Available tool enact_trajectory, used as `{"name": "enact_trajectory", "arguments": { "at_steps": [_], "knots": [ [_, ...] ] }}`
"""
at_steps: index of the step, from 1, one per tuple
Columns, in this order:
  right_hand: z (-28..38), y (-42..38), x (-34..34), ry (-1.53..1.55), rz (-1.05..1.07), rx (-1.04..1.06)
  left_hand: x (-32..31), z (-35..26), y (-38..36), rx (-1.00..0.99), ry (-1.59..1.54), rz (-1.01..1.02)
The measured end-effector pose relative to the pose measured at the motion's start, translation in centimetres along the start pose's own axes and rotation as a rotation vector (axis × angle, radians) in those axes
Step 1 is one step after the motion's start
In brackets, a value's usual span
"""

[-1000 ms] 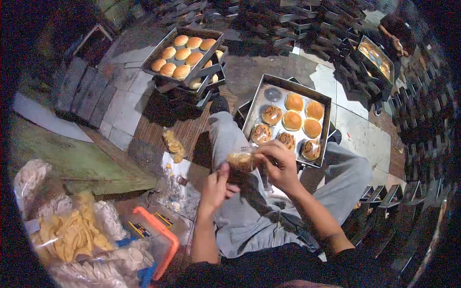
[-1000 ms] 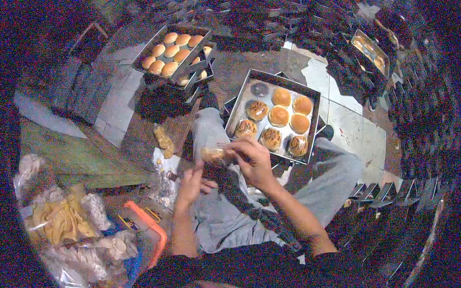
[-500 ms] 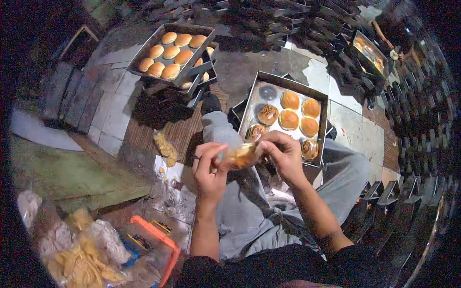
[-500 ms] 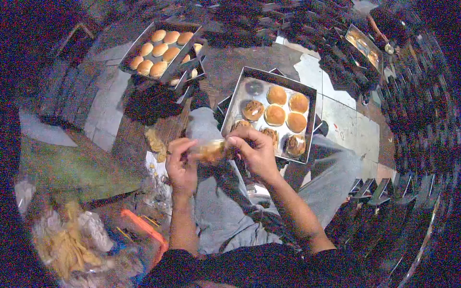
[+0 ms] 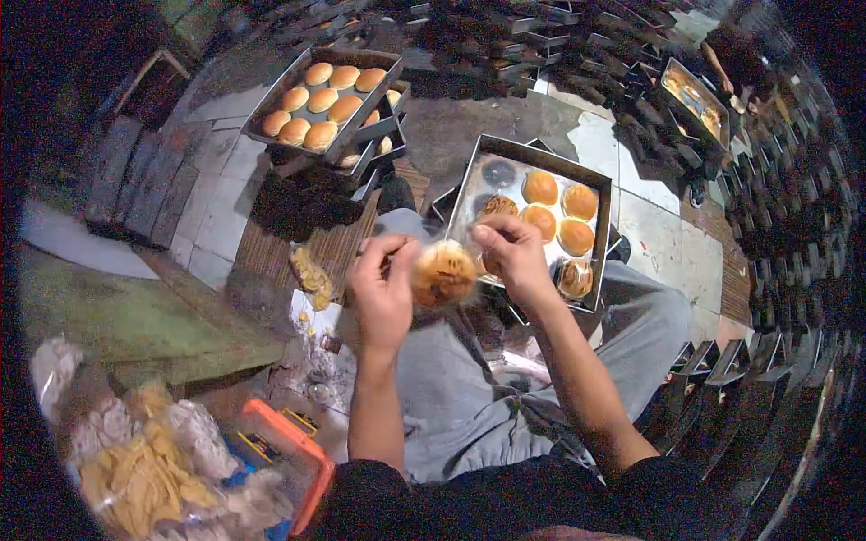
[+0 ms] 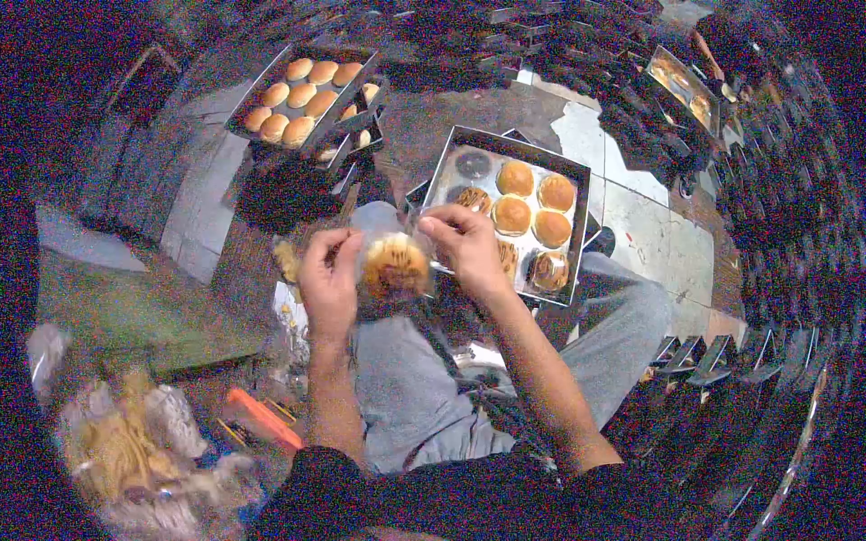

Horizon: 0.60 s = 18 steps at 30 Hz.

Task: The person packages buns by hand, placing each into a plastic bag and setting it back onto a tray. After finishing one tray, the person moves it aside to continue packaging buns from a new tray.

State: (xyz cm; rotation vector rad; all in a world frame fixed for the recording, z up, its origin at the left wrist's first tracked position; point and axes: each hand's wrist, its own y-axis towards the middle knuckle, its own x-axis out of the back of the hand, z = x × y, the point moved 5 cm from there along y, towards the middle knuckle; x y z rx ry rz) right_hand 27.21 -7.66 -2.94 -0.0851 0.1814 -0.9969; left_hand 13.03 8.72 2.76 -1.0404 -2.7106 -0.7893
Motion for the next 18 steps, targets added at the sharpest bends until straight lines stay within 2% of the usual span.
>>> {"name": "enact_trajectory", "arguments": {
  "at_steps": [1, 2, 3, 4, 5, 6, 7, 9, 10, 11, 13, 15, 16, 17, 18],
  "knots": [
    [-2.8, 0.4, 0.6, 0.169, -0.023, -0.204, 0.6, 0.1, -1.2, 0.000, 0.008, -0.006],
    [-5.0, 0.2, 1.9, -0.060, 0.023, -0.106, 1.3, 0.5, -3.0, 0.113, 0.033, 0.037],
    [-7.1, -0.8, 1.9, -0.051, 0.028, -0.096, 1.9, 1.0, -4.5, 0.224, 0.058, 0.075],
    [-8.6, -2.6, 1.7, -0.112, 0.058, 0.007, 2.7, 1.6, -6.2, 0.224, 0.066, 0.066],
    [-9.5, -4.5, 1.5, -0.171, 0.085, 0.102, 3.0, 3.6, -8.6, 0.495, -0.006, 0.142],
    [-10.4, -6.4, 1.3, -0.045, 0.101, -0.152, 2.8, 4.7, -10.4, 0.763, -0.081, 0.222],
    [-11.2, -8.0, 0.9, 0.081, 0.115, -0.404, 2.9, 4.7, -10.9, 0.767, -0.076, 0.223],
    [-12.1, -8.0, 1.2, 0.151, 0.104, -0.433, 2.5, 4.2, -11.8, 0.833, -0.240, 0.179],
    [-11.4, -7.2, 1.5, 0.132, 0.101, -0.341, 2.3, 3.9, -11.1, 0.748, -0.288, 0.098],
    [-10.5, -6.4, 1.7, 0.113, 0.097, -0.248, 2.1, 3.7, -10.7, 0.754, -0.281, 0.103],
    [-8.5, -5.3, 1.3, 0.213, 0.072, -0.158, 2.2, 1.8, -8.0, 0.483, -0.387, 0.009],
    [-4.2, -5.1, 1.2, 0.208, 0.096, 0.007, 2.4, 1.0, -6.8, 0.527, -0.301, 0.007],
    [-1.8, -5.4, 1.6, 0.047, 0.046, 0.025, 2.4, 0.1, -5.7, 0.280, -0.235, -0.017],
    [-0.8, -5.1, 1.7, 0.051, 0.043, 0.036, 2.5, -1.3, -4.9, 0.033, -0.169, -0.039],
    [-0.3, -4.8, 1.9, 0.031, 0.008, 0.023, 2.3, -1.8, -4.8, 0.094, -0.155, -0.013]
  ]
}}
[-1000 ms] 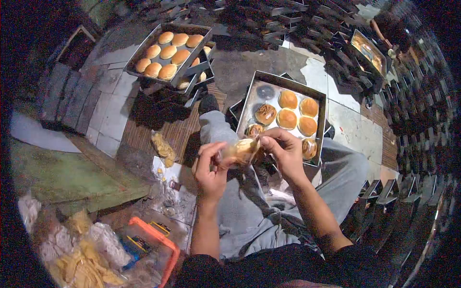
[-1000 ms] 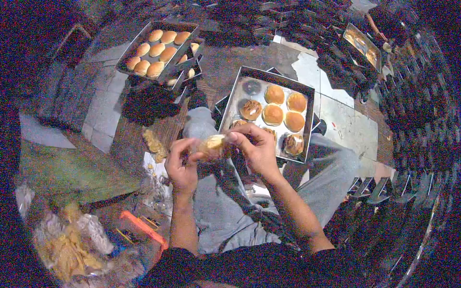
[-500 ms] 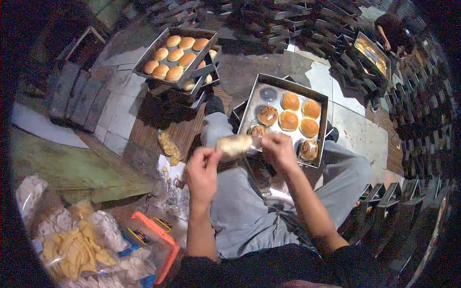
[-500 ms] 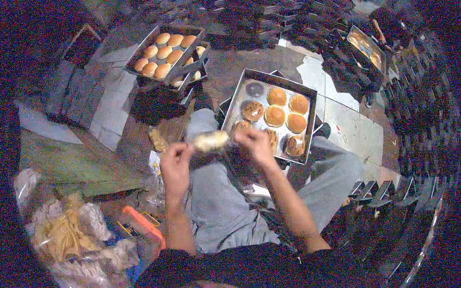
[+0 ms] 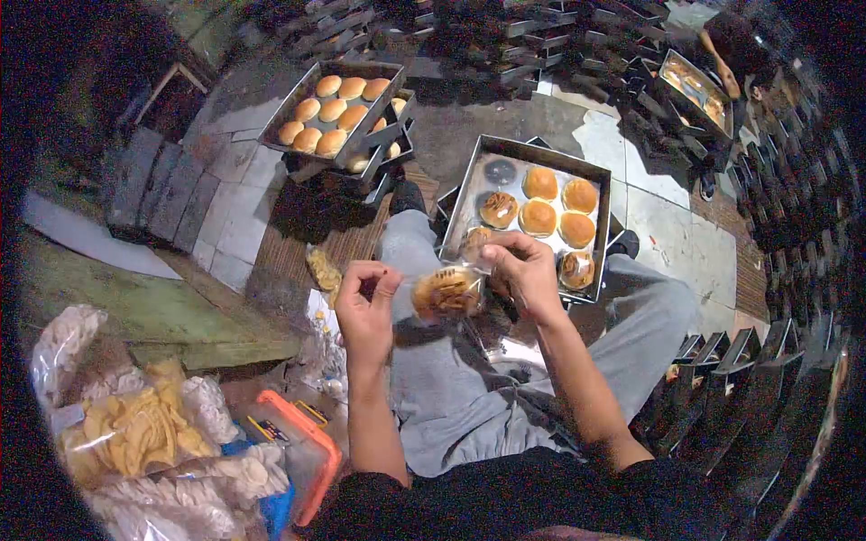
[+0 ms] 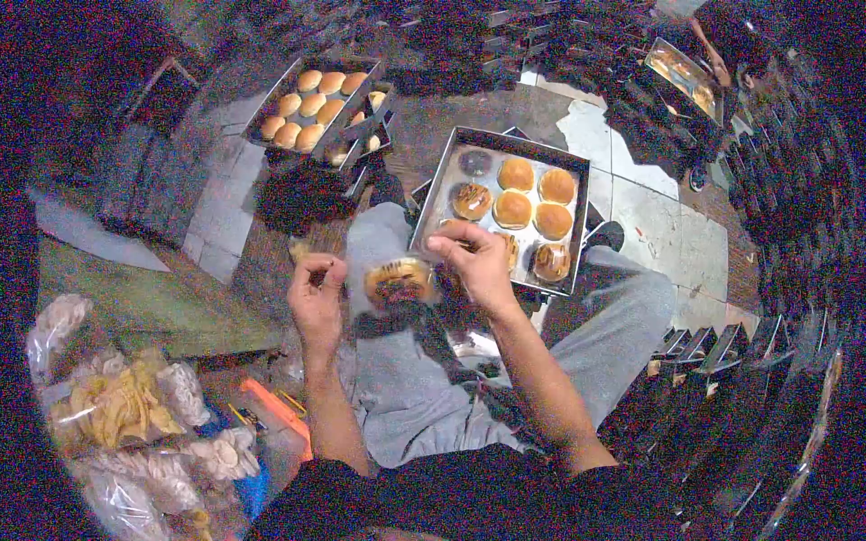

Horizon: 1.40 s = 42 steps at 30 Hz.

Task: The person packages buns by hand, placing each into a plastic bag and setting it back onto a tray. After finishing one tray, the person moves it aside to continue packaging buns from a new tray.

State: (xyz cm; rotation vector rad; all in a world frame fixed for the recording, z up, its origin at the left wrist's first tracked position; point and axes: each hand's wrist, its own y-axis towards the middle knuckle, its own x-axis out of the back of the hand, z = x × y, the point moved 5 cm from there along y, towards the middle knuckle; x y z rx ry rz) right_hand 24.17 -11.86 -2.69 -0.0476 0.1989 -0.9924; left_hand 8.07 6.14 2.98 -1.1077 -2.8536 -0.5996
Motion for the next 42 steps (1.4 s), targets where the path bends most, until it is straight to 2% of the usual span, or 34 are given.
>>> {"name": "enact_trajectory", "arguments": {
  "at_steps": [1, 3, 4, 5, 6, 7, 9, 10, 11, 12, 13, 14, 15, 17, 18, 19, 20, 22, 23, 24, 25, 27, 29, 31, 33, 34, 35, 37, 38, 39, 40, 41, 42],
  "knots": [
    [0.2, 0.2, 0.2, -0.020, -0.034, -0.019, -0.5, 0.0, 0.1, 0.000, 0.001, 0.004],
    [-0.1, 1.8, -0.5, -0.064, 0.016, 0.053, -2.2, 1.0, 0.8, 0.132, 0.149, 0.098],
    [-2.1, 3.0, -0.8, -0.013, 0.056, -0.054, -2.6, 0.9, 1.1, 0.073, 0.292, 0.090],
    [-3.5, 3.5, -1.2, 0.038, 0.100, -0.163, -2.3, 0.7, 0.7, 0.078, 0.299, 0.088],
    [-4.3, 3.7, -0.6, 0.113, 0.064, -0.199, -1.7, 0.2, 0.3, 0.054, 0.356, 0.054],
    [-5.1, 3.7, -0.7, 0.122, 0.070, -0.191, -1.0, -0.2, 0.3, 0.020, 0.414, 0.020],
    [-7.8, 1.5, -1.9, 0.340, 0.218, -0.155, 0.3, 1.3, -1.7, 0.107, 0.450, 0.018],
    [-10.5, 0.6, -2.2, 0.283, 0.216, -0.267, 1.5, 4.6, -3.2, 0.292, 0.356, 0.058],
    [-13.0, -0.5, -2.9, 0.366, 0.253, -0.314, 2.1, 6.7, -4.3, 0.460, 0.254, 0.092],
    [-14.3, -2.0, -3.8, 0.516, 0.217, -0.403, 2.2, 6.4, -5.3, 0.463, 0.261, 0.087],
    [-15.2, -2.7, -4.7, 0.667, 0.176, -0.490, 1.9, 6.5, -6.7, 0.678, 0.237, 0.073],
    [-15.3, -2.3, -5.1, 0.676, 0.171, -0.491, 1.3, 6.6, -8.0, 0.893, 0.211, 0.064],
    [-15.8, -2.7, -5.1, 0.563, 0.148, -0.533, 0.5, 5.8, -8.7, 0.907, 0.220, 0.075],
    [-15.8, -3.0, -4.3, 0.442, 0.111, -0.575, -1.3, 4.6, -9.4, 0.829, 0.088, -0.052],
    [-15.4, -2.5, -3.5, 0.380, 0.068, -0.538, -2.4, 5.4, -9.6, 0.740, -0.036, -0.018],
    [-15.0, -2.2, -2.7, 0.318, 0.026, -0.505, -3.4, 6.0, -9.4, 0.744, -0.043, -0.009],
    [-13.2, -2.2, -2.2, 0.515, -0.004, -0.538, -4.7, 6.1, -8.4, 0.610, 0.084, 0.101],
    [-13.6, -1.1, -0.7, 0.627, -0.062, -0.538, -6.5, 7.6, -7.2, 0.296, 0.367, 0.307],
    [-14.0, -0.5, 0.6, 0.665, -0.108, -0.531, -7.3, 8.0, -6.5, 0.294, 0.354, 0.316],
    [-14.1, 0.3, 1.7, 0.760, -0.087, -0.494, -8.6, 8.4, -5.9, 0.364, 0.090, 0.282],
    [-10.9, 0.6, 1.8, 0.802, -0.122, -0.437, -9.8, 8.7, -5.4, 0.435, -0.175, 0.241],
    [-10.8, 1.5, 3.2, 0.788, -0.181, -0.417, -10.9, 9.3, -4.6, 0.526, -0.216, 0.207],
    [-11.0, 1.8, 5.3, 0.782, -0.141, -0.501, -12.3, 7.9, -3.1, -0.020, 0.358, 0.385],
    [-12.0, 2.5, 5.7, 0.776, -0.098, -0.583, -13.1, 9.6, -3.7, 0.055, 0.236, 0.416],
    [-12.9, 3.5, 5.5, 0.657, -0.160, -0.582, -14.0, 9.3, -3.6, -0.104, 0.438, 0.526],
    [-12.9, 3.8, 6.5, 0.212, -0.167, -0.608, -14.1, 9.2, -3.6, -0.064, 0.426, 0.535],
    [-13.1, 5.2, 6.9, 0.200, -0.160, -0.613, -14.2, 9.1, -3.5, -0.055, 0.423, 0.524],
    [-13.1, 9.2, 7.0, 0.071, 0.022, -0.559, -13.7, 9.6, -2.9, 0.087, 0.390, 0.422],
    [-9.8, 10.6, 5.7, 0.196, -0.131, -0.626, -13.5, 10.3, -2.8, 0.121, 0.394, 0.420],
    [-14.6, 14.8, 9.3, 0.143, -0.136, -0.468, -13.5, 10.8, -2.7, 0.122, 0.391, 0.421],
    [-18.8, 18.1, 13.4, 0.220, -0.134, -0.583, -13.5, 11.3, -2.8, 0.160, 0.376, 0.429],
    [-14.0, 18.0, 11.7, 0.111, -0.203, -0.583, -13.4, 11.5, -2.9, 0.196, 0.362, 0.439],
    [-13.3, 18.6, 12.9, -0.301, -0.300, -0.315, -13.5, 11.4, -3.0, 0.238, 0.337, 0.470]
  ]
}}
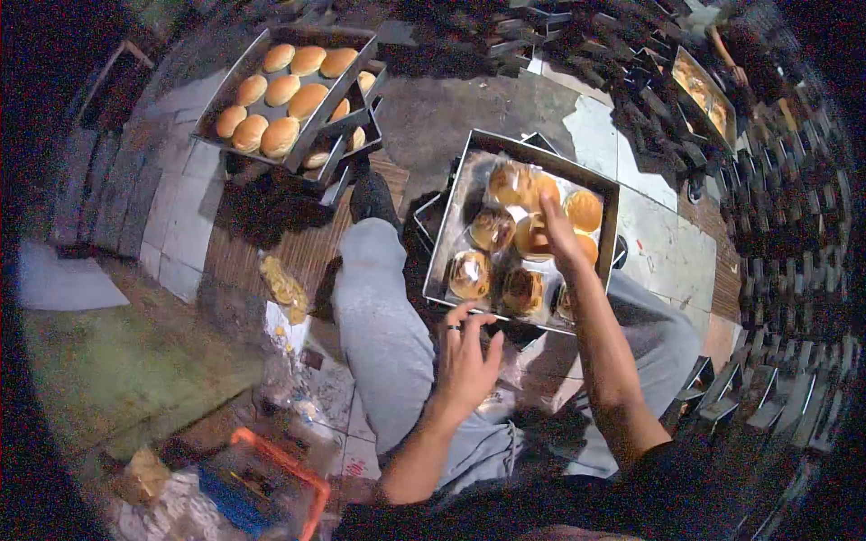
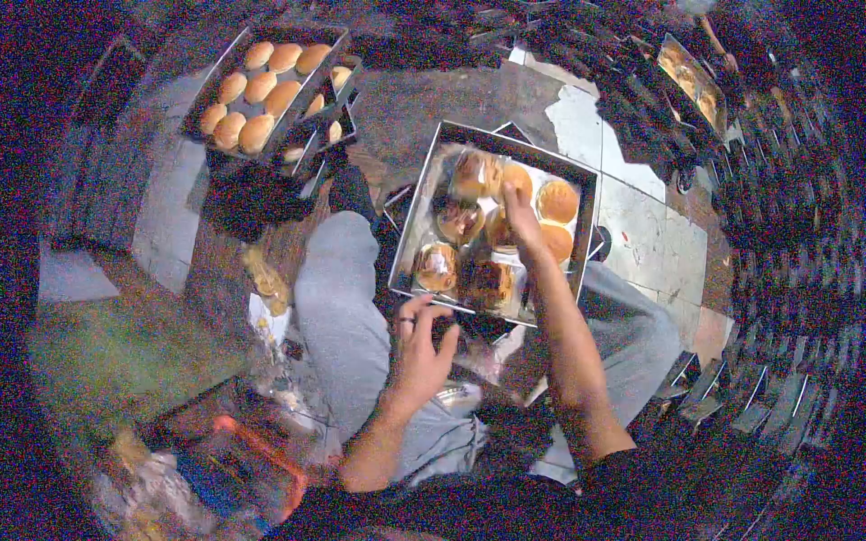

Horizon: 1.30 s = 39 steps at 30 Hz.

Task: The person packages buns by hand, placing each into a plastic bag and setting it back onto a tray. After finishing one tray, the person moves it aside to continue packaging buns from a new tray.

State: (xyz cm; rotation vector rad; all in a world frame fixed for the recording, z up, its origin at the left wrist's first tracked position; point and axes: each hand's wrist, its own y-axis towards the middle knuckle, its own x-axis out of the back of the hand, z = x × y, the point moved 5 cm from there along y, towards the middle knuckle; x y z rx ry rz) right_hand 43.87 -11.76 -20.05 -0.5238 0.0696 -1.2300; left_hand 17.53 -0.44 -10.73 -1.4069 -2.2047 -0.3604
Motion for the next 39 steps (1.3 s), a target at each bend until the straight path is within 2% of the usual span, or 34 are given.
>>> {"name": "enact_trajectory", "arguments": {
  "at_steps": [1, 3, 6, 7, 9, 10, 11, 13, 14, 15, 17, 18, 19, 21, 23, 25, 26, 27, 28, 29, 32, 35, 37, 39],
  "knots": [
    [1.0, 0.1, 0.7, -0.337, -0.199, 0.309, -0.1, -0.2, 0.0, -0.029, 0.001, 0.008],
    [1.8, -5.0, 1.1, -0.816, -0.154, 0.450, -0.8, 0.0, 0.0, -0.056, -0.081, 0.067],
    [-2.0, -15.0, 1.7, -0.815, 0.040, 0.277, -1.7, -0.5, -0.4, -0.066, -0.086, 0.162],
    [-2.3, -19.0, 1.5, -0.773, 0.171, 0.084, -1.9, -0.7, -0.7, -0.070, -0.095, 0.167],
    [-10.3, -25.0, 2.1, -0.940, 0.383, 0.108, -3.0, -0.8, -1.6, -0.053, -0.004, 0.389],
    [-12.2, -28.4, 1.7, -0.953, 0.270, 0.196, -3.9, -0.6, -2.2, -0.101, 0.042, 0.481],
    [-12.4, -30.6, 0.9, -0.958, 0.155, 0.285, -4.3, -0.9, -2.9, -0.113, 0.049, 0.489],
    [-13.5, -31.6, 1.1, -0.957, 0.152, 0.289, -5.6, -1.2, -5.3, -0.151, 0.312, 0.736],
    [-13.6, -31.9, 1.1, -0.970, 0.163, 0.296, -5.3, -2.3, -6.5, -0.182, 0.312, 0.806],
    [-12.6, -32.1, 1.3, -0.953, 0.148, 0.299, -5.7, -2.3, -7.9, -0.194, 0.331, 0.810],
    [-8.3, -32.8, 1.9, -0.877, 0.016, 0.571, -5.6, -3.0, -9.9, -0.397, 0.214, 0.508],
    [-6.6, -33.4, 2.3, -0.808, 0.042, 0.483, -6.1, -2.3, -10.6, -0.300, 0.211, 0.539],
    [-7.1, -33.5, 2.6, -0.789, 0.030, 0.492, -5.7, -2.5, -10.8, -0.311, 0.232, 0.538],
    [-10.7, -33.3, 3.1, -0.620, 0.229, 0.303, -5.6, -0.9, -11.5, 0.168, 0.186, 0.748],
    [-11.5, -34.1, 3.2, -0.610, 0.248, 0.368, -5.7, -0.5, -11.9, 0.171, 0.246, 0.780],
    [-11.1, -35.0, 3.1, -0.811, 0.281, 0.618, -5.9, -1.3, -12.1, -0.090, 0.169, 0.663],
    [-10.0, -34.4, 3.8, -0.891, 0.118, 0.639, -6.0, -2.0, -12.1, -0.101, 0.185, 0.669],
    [-8.6, -33.8, 4.3, -0.882, 0.099, 0.644, -5.2, -3.9, -11.5, -0.267, 0.139, 0.467],
    [-7.0, -33.2, 5.2, -0.714, 0.137, 0.604, -4.5, -5.6, -10.8, -0.432, 0.086, 0.263],
    [-5.1, -33.2, 6.0, -0.543, 0.177, 0.555, -4.6, -5.9, -10.2, -0.444, 0.093, 0.275],
    [-0.2, -32.6, 8.8, -0.444, 0.089, 0.623, -4.3, -4.9, -7.9, -0.139, -0.033, 0.536],
    [3.3, -32.2, 10.9, -0.377, -0.024, 0.716, -4.0, -6.8, -5.7, -0.242, -0.024, 0.665],
    [5.0, -32.6, 11.7, -0.293, -0.062, 0.731, -3.8, -7.9, -5.2, -0.261, 0.058, 0.641],
    [4.8, -32.3, 12.4, -0.331, -0.106, 0.729, -3.9, -7.2, -4.5, -0.149, -0.007, 0.564]
  ]
}}
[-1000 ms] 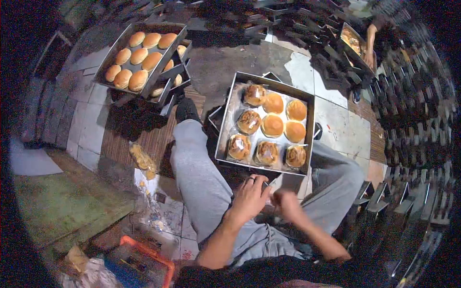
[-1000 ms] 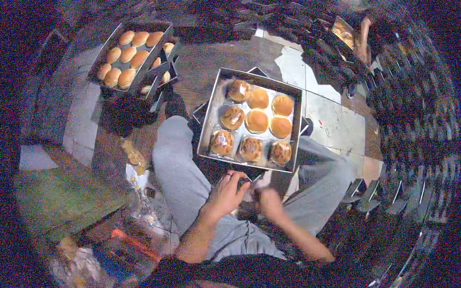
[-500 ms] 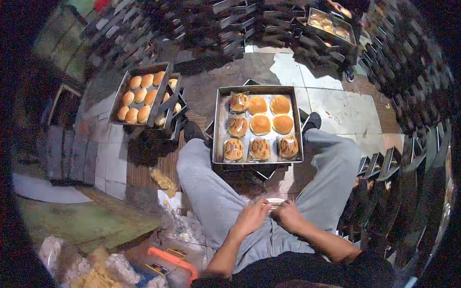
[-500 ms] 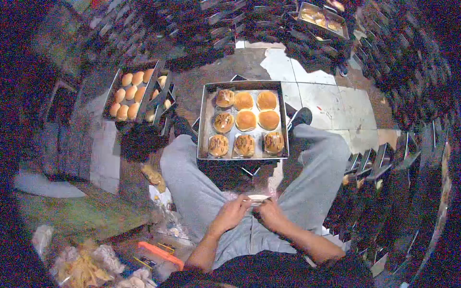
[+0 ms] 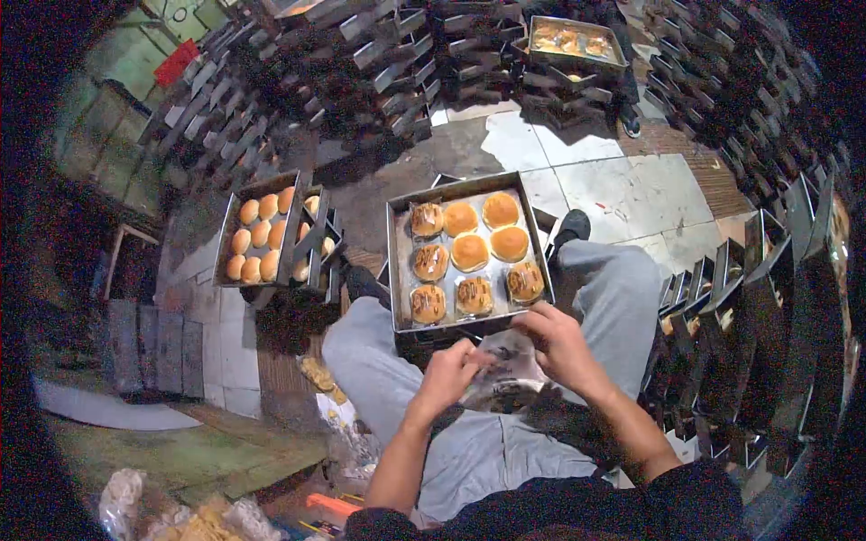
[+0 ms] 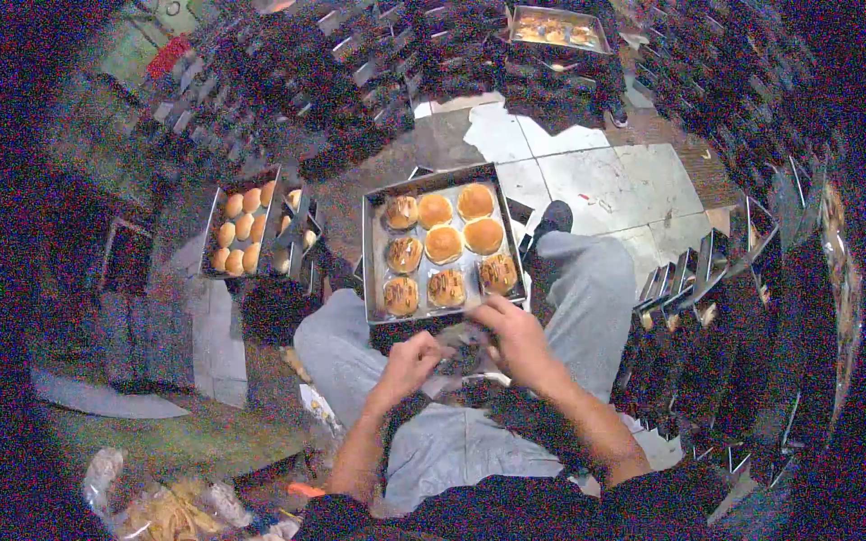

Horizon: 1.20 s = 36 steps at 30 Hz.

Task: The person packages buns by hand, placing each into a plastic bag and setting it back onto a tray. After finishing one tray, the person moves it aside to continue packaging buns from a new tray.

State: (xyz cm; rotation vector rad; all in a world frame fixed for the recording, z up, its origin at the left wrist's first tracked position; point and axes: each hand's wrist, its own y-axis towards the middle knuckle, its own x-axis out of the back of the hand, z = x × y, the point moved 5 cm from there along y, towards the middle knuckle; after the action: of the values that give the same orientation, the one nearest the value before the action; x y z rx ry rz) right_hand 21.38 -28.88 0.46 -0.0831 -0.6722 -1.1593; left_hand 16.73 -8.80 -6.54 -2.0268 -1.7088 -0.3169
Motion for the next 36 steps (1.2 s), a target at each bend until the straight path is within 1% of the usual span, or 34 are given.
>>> {"name": "enact_trajectory", "arguments": {
  "at_steps": [2, 3, 4, 6, 7, 9, 10, 12, 13, 14, 15, 16, 18, 20, 22, 23, 24, 25, 26, 28, 29, 30, 32, 33, 34, 36],
  "knots": [
    [-1.3, -0.3, 0.5, -0.111, 0.036, -0.166, -1.2, 0.9, 0.1, -0.003, 0.000, 0.057],
    [-2.5, -0.7, 0.5, -0.101, -0.002, -0.180, -2.1, 1.0, 0.0, 0.034, -0.143, 0.092],
    [-3.3, -1.1, 0.4, -0.104, -0.005, -0.176, -3.0, 1.1, -0.2, 0.071, -0.190, 0.139],
    [-3.5, -1.5, 0.7, -0.063, -0.012, -0.163, -3.9, 0.6, -0.4, 0.068, -0.163, 0.157],
    [-3.4, -1.8, 1.1, -0.081, 0.018, -0.178, -4.1, 0.6, -0.6, 0.080, -0.180, 0.157],
    [-4.4, -1.9, 1.3, -0.039, 0.022, -0.195, -4.3, 0.6, -0.5, 0.167, -0.248, 0.258],
    [-5.0, -1.8, 1.6, 0.010, 0.000, -0.203, -4.3, 0.6, -0.1, 0.078, -0.306, 0.255],
    [-4.4, -0.1, 3.1, -0.033, -0.051, -0.122, -3.5, 0.7, 1.1, 0.076, -0.504, 0.273],
    [-5.3, 0.4, 3.6, -0.045, -0.051, -0.173, -2.6, 0.3, 1.9, 0.018, -0.539, 0.230],
    [-5.6, 1.1, 4.4, -0.033, -0.128, -0.204, -1.6, -0.1, 2.5, -0.034, -0.576, 0.187],
    [-5.8, 1.8, 5.2, -0.055, -0.128, -0.311, -1.1, 0.6, 2.8, -0.012, -0.621, 0.159],
    [-5.4, 2.4, 6.1, -0.088, -0.227, -0.199, -0.7, 1.4, 3.5, -0.004, -0.663, 0.126],
    [-5.2, 3.1, 7.2, -0.050, -0.271, -0.289, -0.4, 3.1, 4.0, 0.113, -0.992, 0.133],
    [-7.4, 3.4, 7.5, -0.046, -0.290, -0.300, -0.5, 4.2, 4.0, 0.138, -0.945, 0.095],
    [-8.0, 2.5, 8.0, -0.043, -0.308, -0.311, -1.4, 6.6, 4.1, 0.249, -1.088, -0.001],
    [-8.5, 1.8, 7.9, 0.246, -0.311, -0.436, -1.4, 6.5, 4.0, 0.248, -1.093, -0.005],
    [-9.1, 1.1, 7.8, 0.537, -0.307, -0.559, -1.3, 6.8, 3.6, 0.320, -1.108, -0.050],
    [-10.7, 0.4, 7.7, 0.513, -0.304, -0.524, -1.1, 7.1, 3.2, 0.395, -1.120, -0.093],
    [-11.3, -0.4, 8.1, 0.515, -0.298, -0.524, -1.1, 7.2, 3.0, 0.396, -1.122, -0.099],
    [-11.3, -1.9, 7.2, 1.112, -0.014, -0.446, -0.5, 7.4, 3.2, 0.309, -1.147, -0.114],
    [-13.5, -2.9, 7.0, 1.162, -0.058, -0.402, 0.4, 4.5, 2.0, 0.307, -1.249, 0.002],
    [-13.1, -2.7, 6.7, 1.161, -0.056, -0.398, 0.9, 2.6, 1.6, 0.303, -1.249, 0.001],
    [-9.2, -1.0, 5.6, 1.138, 0.086, -0.268, 1.7, -0.9, 1.1, 0.229, -1.183, -0.107],
    [-7.0, -0.3, 5.7, 1.139, 0.011, -0.410, 1.8, -2.1, 0.7, 0.215, -1.187, -0.106],
    [-5.1, 0.8, 5.3, 1.138, 0.014, -0.404, 2.0, -2.7, 0.5, 0.209, -1.187, -0.108],
    [-2.7, 3.2, 4.7, 1.135, 0.050, -0.289, 2.1, -3.0, 0.0, 0.245, -1.003, -0.094]
  ]
}}
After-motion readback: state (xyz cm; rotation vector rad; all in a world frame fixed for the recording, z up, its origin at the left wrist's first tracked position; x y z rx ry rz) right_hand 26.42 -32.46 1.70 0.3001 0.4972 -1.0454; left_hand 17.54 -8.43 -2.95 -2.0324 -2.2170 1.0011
